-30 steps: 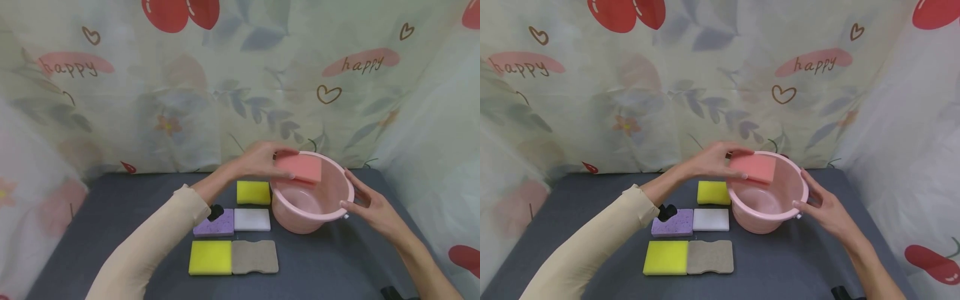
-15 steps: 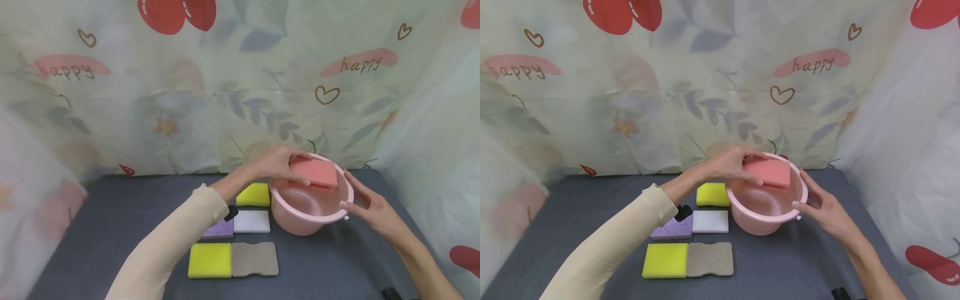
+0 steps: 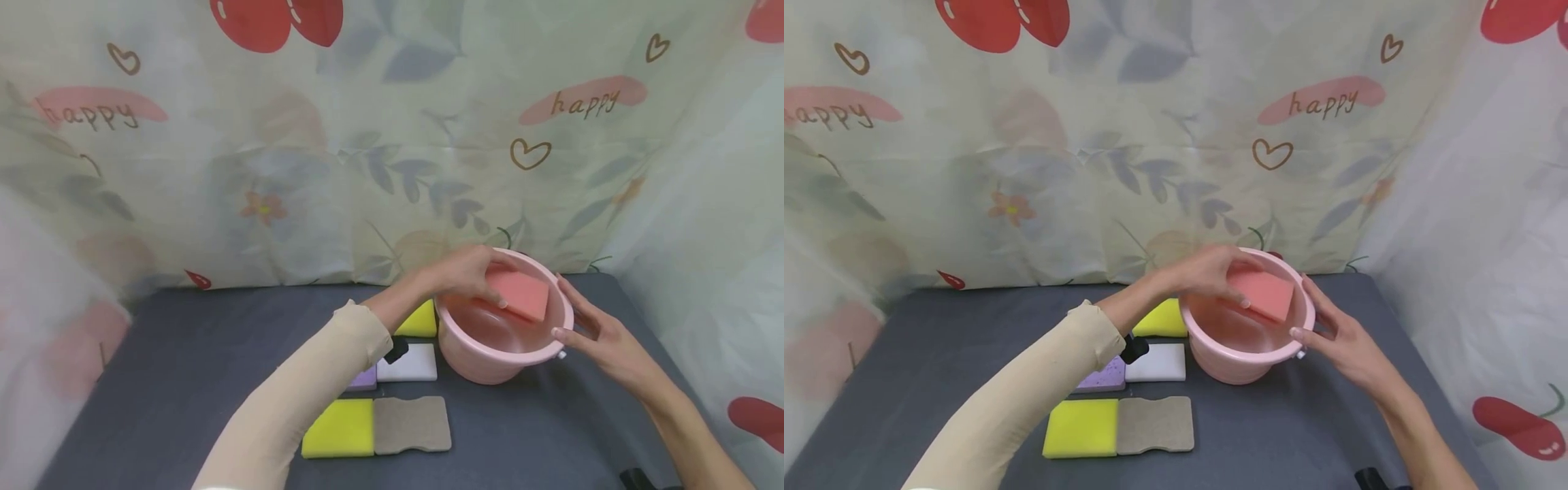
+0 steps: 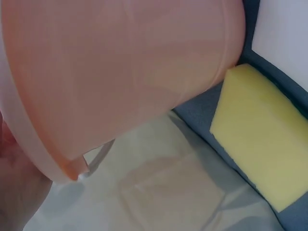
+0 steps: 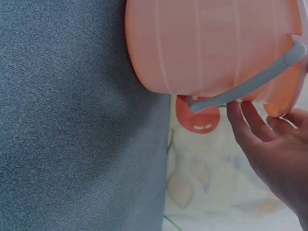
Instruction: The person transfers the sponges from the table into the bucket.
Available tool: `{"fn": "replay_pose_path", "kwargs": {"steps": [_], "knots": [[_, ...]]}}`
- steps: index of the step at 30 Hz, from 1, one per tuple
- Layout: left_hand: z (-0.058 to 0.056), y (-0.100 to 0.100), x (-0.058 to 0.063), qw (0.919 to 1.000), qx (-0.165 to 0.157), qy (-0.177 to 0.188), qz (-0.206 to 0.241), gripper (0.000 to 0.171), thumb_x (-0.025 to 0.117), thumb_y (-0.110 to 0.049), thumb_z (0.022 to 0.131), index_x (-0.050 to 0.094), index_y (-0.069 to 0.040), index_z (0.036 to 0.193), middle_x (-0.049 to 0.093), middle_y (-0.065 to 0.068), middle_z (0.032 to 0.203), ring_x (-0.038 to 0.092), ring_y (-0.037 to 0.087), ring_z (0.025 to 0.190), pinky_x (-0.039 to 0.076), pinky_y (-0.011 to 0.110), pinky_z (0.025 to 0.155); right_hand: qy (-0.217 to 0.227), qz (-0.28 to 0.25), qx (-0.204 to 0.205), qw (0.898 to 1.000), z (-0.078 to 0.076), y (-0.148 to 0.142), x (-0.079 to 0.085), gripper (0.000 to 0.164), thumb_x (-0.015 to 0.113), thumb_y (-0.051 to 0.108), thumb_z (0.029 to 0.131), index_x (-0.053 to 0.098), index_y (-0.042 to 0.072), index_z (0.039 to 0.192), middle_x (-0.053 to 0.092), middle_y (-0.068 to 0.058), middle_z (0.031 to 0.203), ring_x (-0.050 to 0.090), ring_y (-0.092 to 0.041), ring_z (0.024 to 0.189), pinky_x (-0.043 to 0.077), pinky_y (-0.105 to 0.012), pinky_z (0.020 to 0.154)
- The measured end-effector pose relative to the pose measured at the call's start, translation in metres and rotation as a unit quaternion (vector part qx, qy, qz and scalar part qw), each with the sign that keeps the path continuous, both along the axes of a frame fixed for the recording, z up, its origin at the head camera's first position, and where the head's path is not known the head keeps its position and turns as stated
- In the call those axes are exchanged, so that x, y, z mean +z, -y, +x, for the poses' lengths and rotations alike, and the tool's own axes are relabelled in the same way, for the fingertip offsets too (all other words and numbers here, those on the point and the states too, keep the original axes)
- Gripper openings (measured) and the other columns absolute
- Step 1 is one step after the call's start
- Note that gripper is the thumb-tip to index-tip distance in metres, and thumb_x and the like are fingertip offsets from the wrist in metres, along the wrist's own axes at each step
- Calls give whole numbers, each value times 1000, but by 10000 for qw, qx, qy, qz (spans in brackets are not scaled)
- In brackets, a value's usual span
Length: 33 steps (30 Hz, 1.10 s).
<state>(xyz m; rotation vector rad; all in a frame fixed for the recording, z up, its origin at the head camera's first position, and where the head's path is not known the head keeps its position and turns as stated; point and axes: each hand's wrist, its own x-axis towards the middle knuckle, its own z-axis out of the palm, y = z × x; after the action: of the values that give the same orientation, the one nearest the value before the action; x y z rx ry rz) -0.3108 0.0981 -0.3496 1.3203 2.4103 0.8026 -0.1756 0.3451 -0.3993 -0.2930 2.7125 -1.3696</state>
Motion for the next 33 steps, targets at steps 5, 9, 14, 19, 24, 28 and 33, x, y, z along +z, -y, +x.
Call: {"fn": "replay_pose_path", "kwargs": {"steps": [5, 9, 14, 19, 24, 28, 33], "knots": [[-1, -2, 1, 9998, 76, 162, 0, 59, 83, -24, 81, 63, -14, 136, 62, -3, 125, 52, 10, 106, 42, 15, 85, -23, 23, 39, 10000, 0, 1, 2, 82, 64, 24, 99, 10, 39, 159, 14, 2, 165, 23, -40, 145, 38, -8, 89], [-1, -4, 2, 9997, 68, 231, -18, 57, 83, -21, 82, 63, -12, 134, 62, -2, 123, 52, 11, 106, 43, 16, 84, -73, 60, 85, 9999, 1, 1, 3, 82, 62, 22, 99, 9, 38, 159, 13, 2, 166, 23, -41, 145, 38, -9, 88], [-1, -7, 2, 9988, 168, 368, -267, 55, 82, -19, 82, 62, -12, 133, 61, -2, 122, 53, 11, 104, 44, 16, 84, -124, 29, 110, 9999, 2, 0, 3, 81, 61, 20, 100, 8, 37, 159, 12, 2, 166, 21, -41, 145, 37, -8, 89], [1, -9, 2, 9980, 200, 426, -419, 61, 83, -19, 82, 59, -12, 137, 61, -1, 127, 54, 12, 110, 45, 17, 88, -146, -22, 71, 9999, 2, 0, 2, 81, 61, 20, 100, 9, 36, 160, 12, 3, 166, 21, -39, 146, 36, -8, 90], [0, -5, 0, 9983, 137, 541, -163, 62, 83, -20, 82, 57, -10, 138, 61, 4, 133, 54, 16, 122, 46, 20, 94, -152, -41, 7, 9999, 3, 1, 1, 81, 62, 20, 99, 10, 34, 160, 14, 4, 165, 22, -35, 146, 36, -7, 90], [-2, 1, -2, 9973, -17, 593, 426, 55, 81, -17, 84, 60, -6, 134, 63, 7, 130, 57, 18, 120, 46, 22, 97, -95, -12, 9, 10000, 3, 2, 0, 81, 63, 21, 99, 10, 35, 160, 15, 4, 165, 23, -36, 146, 37, -8, 89], [-7, 16, 1, 9910, 0, 549, 1225, 50, 79, -12, 85, 62, -2, 131, 64, 12, 127, 59, 22, 118, 46, 23, 98, 83, -28, -63, 9999, 2, 2, 1, 80, 63, 25, 99, 11, 40, 158, 16, 5, 165, 23, -36, 146, 39, -9, 88]]}}
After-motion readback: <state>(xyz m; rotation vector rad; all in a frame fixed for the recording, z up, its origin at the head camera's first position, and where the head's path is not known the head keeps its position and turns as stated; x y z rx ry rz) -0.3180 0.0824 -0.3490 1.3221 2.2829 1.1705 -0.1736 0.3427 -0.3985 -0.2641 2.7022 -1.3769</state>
